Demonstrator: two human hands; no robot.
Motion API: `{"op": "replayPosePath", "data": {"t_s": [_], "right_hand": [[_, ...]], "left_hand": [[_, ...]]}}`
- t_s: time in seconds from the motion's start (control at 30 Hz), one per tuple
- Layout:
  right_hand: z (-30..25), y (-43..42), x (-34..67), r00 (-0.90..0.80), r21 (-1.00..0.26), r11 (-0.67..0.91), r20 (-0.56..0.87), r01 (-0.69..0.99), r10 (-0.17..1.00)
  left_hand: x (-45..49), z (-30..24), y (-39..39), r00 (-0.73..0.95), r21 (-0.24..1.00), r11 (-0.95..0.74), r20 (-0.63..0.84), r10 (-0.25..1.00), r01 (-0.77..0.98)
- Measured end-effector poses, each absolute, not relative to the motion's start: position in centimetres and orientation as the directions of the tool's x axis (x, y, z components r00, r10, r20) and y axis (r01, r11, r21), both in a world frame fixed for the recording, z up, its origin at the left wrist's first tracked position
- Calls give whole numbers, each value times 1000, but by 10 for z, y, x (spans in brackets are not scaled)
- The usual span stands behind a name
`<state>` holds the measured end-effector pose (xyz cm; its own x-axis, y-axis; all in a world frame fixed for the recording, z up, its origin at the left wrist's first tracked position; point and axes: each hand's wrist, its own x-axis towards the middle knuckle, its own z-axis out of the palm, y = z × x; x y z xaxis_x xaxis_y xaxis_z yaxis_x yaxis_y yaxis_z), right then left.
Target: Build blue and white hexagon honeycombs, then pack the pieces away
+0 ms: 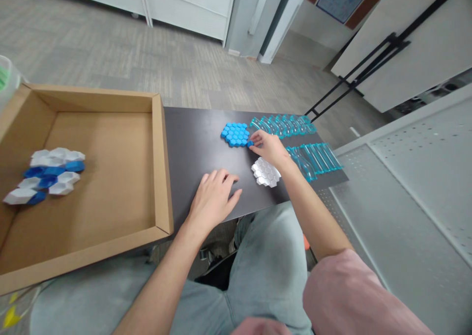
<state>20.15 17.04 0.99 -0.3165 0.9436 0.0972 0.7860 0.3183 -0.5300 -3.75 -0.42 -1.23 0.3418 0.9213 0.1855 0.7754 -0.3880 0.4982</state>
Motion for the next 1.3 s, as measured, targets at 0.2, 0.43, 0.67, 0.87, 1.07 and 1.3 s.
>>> {"op": "replayPosePath", "data": {"t_s": [0.2,0.43,0.67,0.87,1.07,1.3], "right_hand": [[9,171,200,-289,-525,298,101,797,952],[10,172,198,-300,-527,303,93,794,949],[9,174,198,-309,-529,307,86,792,947],[8,175,198,-307,-527,303,82,794,948],[9,175,198,-299,-536,293,79,792,951],[9,173,196,-292,-544,286,76,789,953]], "left_hand": [[-38,-12,-4,344,499,-389,184,921,774],[-38,-11,-4,344,494,-391,188,920,777],[-38,-9,-4,346,504,-383,171,923,774],[-38,-9,-4,346,510,-380,165,924,772],[-38,-10,-4,345,503,-379,163,924,777],[-38,-9,-4,345,503,-381,168,924,776]]}}
